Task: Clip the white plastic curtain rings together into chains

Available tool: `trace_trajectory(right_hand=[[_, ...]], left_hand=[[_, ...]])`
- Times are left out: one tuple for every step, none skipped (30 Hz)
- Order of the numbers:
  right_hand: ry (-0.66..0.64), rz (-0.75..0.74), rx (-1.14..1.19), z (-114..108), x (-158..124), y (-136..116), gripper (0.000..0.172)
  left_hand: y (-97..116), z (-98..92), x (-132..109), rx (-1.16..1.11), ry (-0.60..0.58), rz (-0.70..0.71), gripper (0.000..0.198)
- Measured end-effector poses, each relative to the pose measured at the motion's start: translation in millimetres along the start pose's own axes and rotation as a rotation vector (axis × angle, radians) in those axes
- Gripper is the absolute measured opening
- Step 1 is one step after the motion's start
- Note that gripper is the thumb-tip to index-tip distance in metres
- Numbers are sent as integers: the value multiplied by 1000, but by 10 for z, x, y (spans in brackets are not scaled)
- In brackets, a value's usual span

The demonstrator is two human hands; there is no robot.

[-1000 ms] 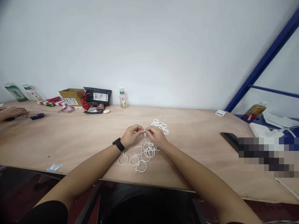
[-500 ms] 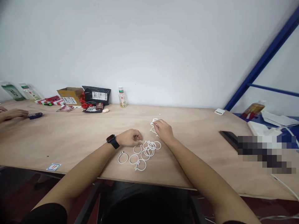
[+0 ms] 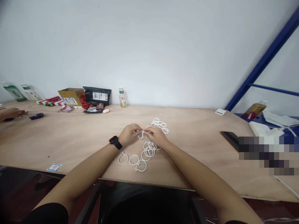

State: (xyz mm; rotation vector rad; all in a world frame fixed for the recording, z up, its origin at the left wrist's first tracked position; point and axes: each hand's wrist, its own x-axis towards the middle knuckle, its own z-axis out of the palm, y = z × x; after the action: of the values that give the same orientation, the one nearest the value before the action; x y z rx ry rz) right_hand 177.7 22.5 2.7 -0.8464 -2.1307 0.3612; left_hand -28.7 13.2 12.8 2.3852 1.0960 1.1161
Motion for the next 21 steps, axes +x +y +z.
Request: trace_trajectory(right_hand=[[-3,6,26,11,-1,-13,16],[-1,11,48,17,-2,-21,17],[3,13,62,19,-3,-23,17],[10,14,68,18,-5,-22,17],[20,14,66,15,-7,-19,16],[31,15,58,12,-10,-17,16],[43,15,46,9,-13,-15,15],[55,15,33,7,-16,-15,14],[67,15,19,5,-19,-18,14],[78,15,6,5,-21,-23,13],[86,15,-5,5,-23,-30,13],[92,14,-14,5,-24,-38,12],[98,15,-22,5,-25,-46,12],[101,14,-31,6,-27,-54,12],[104,10,-42,6,-28,-61,11],[107,4,-54,7,-30,-66,11],[110,-3,-65,8,-32,-69,11],[114,-12,-74,10,-34,-69,11],[117,-21,-80,13,-36,-69,11],[121,-26,-84,17,-38,-67,11],[126,-25,-85,21,-39,-65,11]], left_hand=[[12,6,1,-24,26,20,13],[23,13,2,-34,52,36,13],[34,19,1,-33,77,42,14],[43,23,-1,-24,99,40,14],[50,27,-3,-15,110,33,13],[55,29,-5,-8,110,27,12],[57,30,-7,-7,98,26,12],[58,31,-9,-9,75,31,12],[57,31,-11,-14,53,41,13],[56,31,-12,-16,37,53,15],[56,32,-13,-14,27,63,16],[56,34,-13,-5,27,71,16],[58,37,-13,8,30,76,16],[63,41,-13,26,39,78,16],[70,46,-13,48,48,80,16],[79,50,-13,72,56,79,16],[90,54,-13,96,63,77,15],[101,58,-14,118,66,73,15],[112,61,-14,136,65,68,14],[121,64,-15,150,64,65,14],[128,66,-15,159,66,63,14]])
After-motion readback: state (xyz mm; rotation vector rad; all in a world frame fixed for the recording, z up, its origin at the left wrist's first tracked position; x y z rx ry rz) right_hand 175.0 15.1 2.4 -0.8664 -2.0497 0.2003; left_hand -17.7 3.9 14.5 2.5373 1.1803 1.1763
